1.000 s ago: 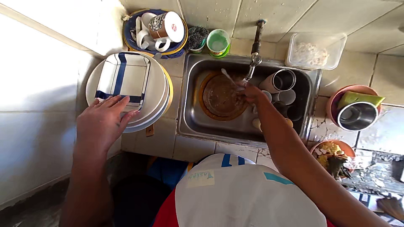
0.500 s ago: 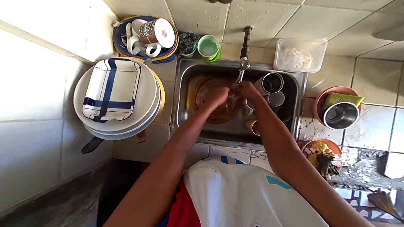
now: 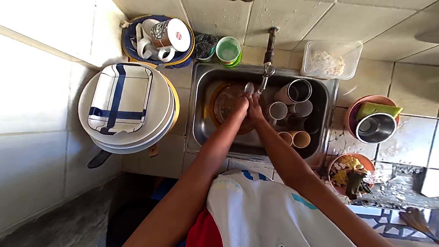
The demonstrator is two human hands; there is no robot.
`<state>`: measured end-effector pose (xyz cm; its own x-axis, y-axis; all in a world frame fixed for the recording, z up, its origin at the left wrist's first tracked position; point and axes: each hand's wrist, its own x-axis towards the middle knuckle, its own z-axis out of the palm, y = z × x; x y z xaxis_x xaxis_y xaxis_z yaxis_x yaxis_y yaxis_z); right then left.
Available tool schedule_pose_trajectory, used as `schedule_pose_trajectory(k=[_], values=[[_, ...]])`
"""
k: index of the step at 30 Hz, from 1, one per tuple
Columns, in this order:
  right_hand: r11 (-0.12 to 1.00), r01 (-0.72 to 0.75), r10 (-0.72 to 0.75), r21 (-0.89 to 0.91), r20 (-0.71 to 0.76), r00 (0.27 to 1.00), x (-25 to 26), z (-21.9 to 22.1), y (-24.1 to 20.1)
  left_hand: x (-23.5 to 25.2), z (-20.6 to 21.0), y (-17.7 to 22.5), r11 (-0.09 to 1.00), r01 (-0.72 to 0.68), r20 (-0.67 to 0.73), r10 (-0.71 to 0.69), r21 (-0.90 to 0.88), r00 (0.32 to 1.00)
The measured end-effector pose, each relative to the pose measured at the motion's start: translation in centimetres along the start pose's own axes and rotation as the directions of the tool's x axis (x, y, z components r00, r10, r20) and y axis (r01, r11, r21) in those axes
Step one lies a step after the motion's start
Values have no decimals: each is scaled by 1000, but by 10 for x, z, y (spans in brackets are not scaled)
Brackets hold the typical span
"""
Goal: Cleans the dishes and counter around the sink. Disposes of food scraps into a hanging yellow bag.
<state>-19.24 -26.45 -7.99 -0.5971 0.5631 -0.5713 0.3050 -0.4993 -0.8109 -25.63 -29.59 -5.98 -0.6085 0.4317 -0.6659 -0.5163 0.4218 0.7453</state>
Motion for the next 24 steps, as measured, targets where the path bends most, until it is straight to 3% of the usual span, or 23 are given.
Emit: schedule_pose_trajectory(k=[3,5,7,13,18,20,24], values=[[944,-70,3,-323,-204,979,-10,-5,5,9,12,-3,991,1,-16,-3,-135,1000],[839,-114,14,-532,-190,982,-19,-15,-2,12,18,-5,980,-1,-36,-7,-201,999],[800,-112,14,-590,-167,986,-22,-21,-5,18,24,-3,982,-6,-96,-12,-189,995],[888,-165,105,-428,-161,981,-31,-25,-9,32,23,-2,988,-100,-85,91,-114,992],[929,-285,278,-235,-63,959,-41,-30,-15,45,8,-21,960,-174,34,186,-222,982],[922,-329,333,-205,-15,943,-40,-33,-17,48,-3,-21,967,-113,137,147,-229,980],[920,-381,387,-90,75,919,-42,-39,-18,41,-20,-6,999,-38,274,35,8,961]])
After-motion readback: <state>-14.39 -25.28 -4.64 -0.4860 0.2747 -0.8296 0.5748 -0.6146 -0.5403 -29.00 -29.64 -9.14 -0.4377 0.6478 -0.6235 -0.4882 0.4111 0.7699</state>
